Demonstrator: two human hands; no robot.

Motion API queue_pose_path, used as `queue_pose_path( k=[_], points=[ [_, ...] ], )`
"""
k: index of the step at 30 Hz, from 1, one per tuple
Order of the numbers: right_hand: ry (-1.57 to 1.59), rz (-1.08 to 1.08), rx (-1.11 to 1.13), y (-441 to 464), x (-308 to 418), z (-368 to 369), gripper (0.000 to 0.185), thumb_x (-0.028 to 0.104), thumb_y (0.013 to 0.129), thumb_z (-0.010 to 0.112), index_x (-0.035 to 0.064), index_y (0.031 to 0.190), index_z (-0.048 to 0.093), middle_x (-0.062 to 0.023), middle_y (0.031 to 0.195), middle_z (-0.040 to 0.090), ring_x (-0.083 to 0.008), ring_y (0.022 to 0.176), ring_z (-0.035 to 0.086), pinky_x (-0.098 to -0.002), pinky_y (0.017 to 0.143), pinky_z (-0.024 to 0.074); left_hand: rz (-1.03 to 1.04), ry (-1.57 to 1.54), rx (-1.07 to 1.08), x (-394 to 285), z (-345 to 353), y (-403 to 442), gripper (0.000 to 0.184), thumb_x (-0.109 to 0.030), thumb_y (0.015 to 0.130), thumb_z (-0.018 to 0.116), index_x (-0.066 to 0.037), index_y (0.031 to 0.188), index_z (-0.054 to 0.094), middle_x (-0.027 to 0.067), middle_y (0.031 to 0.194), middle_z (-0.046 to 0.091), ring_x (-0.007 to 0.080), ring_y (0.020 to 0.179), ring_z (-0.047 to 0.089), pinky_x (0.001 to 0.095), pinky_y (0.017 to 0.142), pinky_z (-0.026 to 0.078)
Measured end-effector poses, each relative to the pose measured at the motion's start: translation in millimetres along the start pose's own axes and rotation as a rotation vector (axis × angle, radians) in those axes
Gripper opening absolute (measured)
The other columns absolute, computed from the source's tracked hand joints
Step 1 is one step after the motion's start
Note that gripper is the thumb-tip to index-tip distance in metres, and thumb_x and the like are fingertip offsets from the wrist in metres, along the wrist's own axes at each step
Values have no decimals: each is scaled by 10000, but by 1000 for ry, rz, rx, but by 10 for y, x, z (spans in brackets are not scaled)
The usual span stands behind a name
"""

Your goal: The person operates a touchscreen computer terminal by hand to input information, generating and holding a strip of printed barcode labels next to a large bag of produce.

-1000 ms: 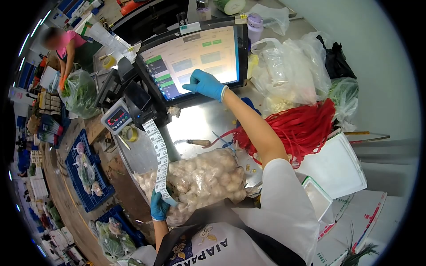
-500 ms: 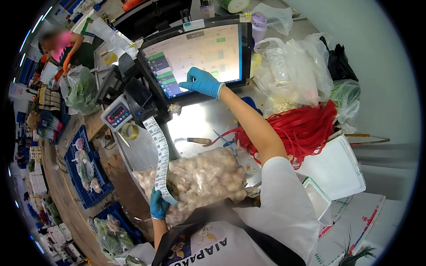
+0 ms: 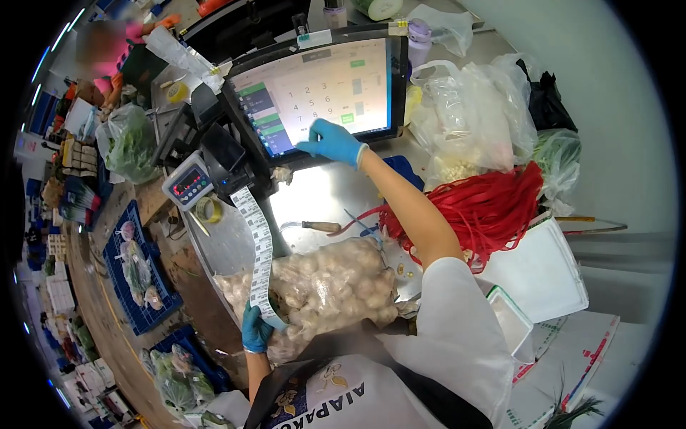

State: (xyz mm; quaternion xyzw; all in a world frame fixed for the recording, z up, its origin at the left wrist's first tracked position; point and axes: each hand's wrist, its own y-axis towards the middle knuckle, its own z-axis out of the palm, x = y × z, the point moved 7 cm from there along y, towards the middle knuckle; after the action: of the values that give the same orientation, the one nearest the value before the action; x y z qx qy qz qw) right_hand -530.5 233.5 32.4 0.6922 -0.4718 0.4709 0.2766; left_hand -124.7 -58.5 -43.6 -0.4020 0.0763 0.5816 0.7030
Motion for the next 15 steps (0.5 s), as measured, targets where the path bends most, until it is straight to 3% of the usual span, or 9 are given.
queue_pose_path(
  k=[8, 12, 15],
  points=[
    [-76, 103, -154, -5, -686, -337, 374, 389, 856, 775, 74, 755, 602, -68, 714, 668, -166, 682, 618, -290, 718, 513, -5, -8, 4, 6, 11, 16, 514, -91, 948, 640, 23, 1416, 462, 184, 1280, 633, 300, 1122, 665, 417, 992, 553],
    [27, 190, -67, -127, -513, -257, 386, 404, 875, 745, 72, 726, 616, -79, 784, 674, -179, 772, 621, -303, 772, 509, 2, -7, -2, 1, 35, 6, 512, -86, 945, 641, 23, 1413, 465, 185, 1281, 632, 303, 1128, 661, 416, 1000, 548],
    [-96, 54, -13, -247, -457, -33, 349, 407, 887, 739, 65, 844, 684, -85, 825, 696, -189, 786, 641, -309, 770, 523, -11, -16, 9, 3, 54, 15, 503, -89, 948, 637, 20, 1409, 470, 179, 1283, 633, 295, 1127, 661, 409, 993, 549]
  ],
)
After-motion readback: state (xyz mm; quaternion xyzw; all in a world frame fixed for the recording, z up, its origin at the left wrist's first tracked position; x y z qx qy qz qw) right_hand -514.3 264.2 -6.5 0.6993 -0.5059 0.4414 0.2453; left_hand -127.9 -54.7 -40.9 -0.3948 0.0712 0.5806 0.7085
